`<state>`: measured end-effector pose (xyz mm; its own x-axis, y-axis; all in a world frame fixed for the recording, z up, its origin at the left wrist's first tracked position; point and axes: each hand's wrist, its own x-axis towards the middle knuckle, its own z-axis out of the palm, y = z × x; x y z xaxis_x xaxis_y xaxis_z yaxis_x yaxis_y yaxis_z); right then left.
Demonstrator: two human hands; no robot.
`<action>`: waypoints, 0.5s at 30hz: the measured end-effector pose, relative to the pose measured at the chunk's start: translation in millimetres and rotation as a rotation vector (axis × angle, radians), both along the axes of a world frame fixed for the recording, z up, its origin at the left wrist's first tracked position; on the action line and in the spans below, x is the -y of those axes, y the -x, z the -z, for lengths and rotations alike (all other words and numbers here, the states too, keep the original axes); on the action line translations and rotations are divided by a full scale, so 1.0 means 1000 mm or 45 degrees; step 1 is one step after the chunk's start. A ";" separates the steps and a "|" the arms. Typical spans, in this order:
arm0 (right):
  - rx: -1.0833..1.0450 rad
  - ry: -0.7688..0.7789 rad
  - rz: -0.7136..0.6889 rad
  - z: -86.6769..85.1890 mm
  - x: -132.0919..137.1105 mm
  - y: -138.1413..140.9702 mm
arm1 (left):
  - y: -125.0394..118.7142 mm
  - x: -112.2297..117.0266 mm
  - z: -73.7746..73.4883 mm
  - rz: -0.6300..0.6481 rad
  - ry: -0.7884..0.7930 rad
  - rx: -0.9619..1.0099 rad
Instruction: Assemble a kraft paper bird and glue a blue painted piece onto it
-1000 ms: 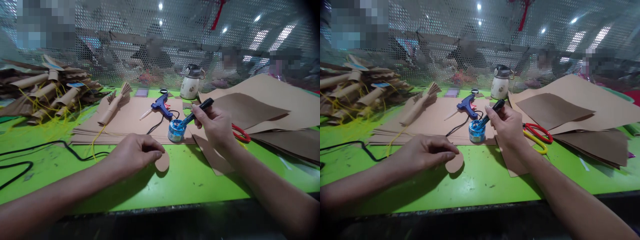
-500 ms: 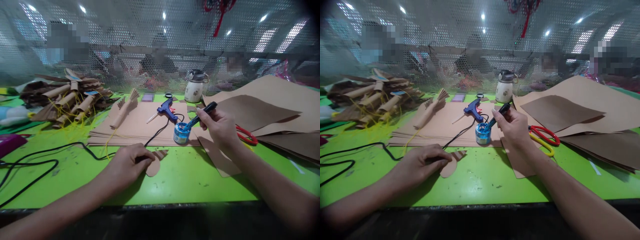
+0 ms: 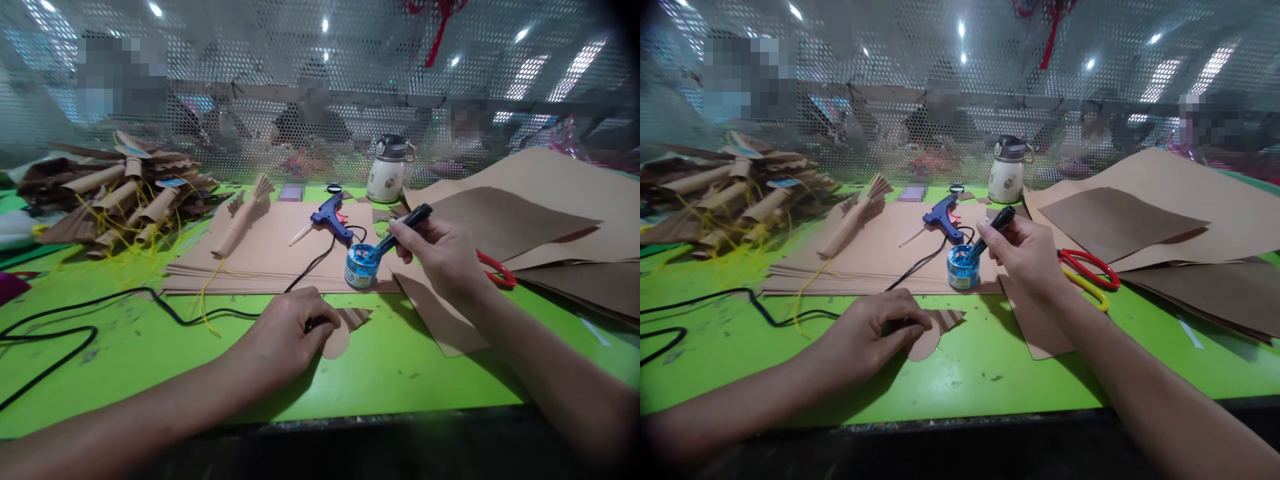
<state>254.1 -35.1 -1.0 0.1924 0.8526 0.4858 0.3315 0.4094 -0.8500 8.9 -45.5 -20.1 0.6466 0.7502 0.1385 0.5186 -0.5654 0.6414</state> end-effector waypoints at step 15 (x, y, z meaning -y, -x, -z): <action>0.097 0.088 -0.067 0.003 -0.002 0.000 | -0.003 -0.004 -0.001 0.171 -0.202 0.029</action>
<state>254.1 -33.3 -4.2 0.1113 0.8928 0.4366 0.3756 0.3689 -0.8502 11.4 -41.2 -18.6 0.7349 0.6250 0.2634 0.4181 -0.7233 0.5496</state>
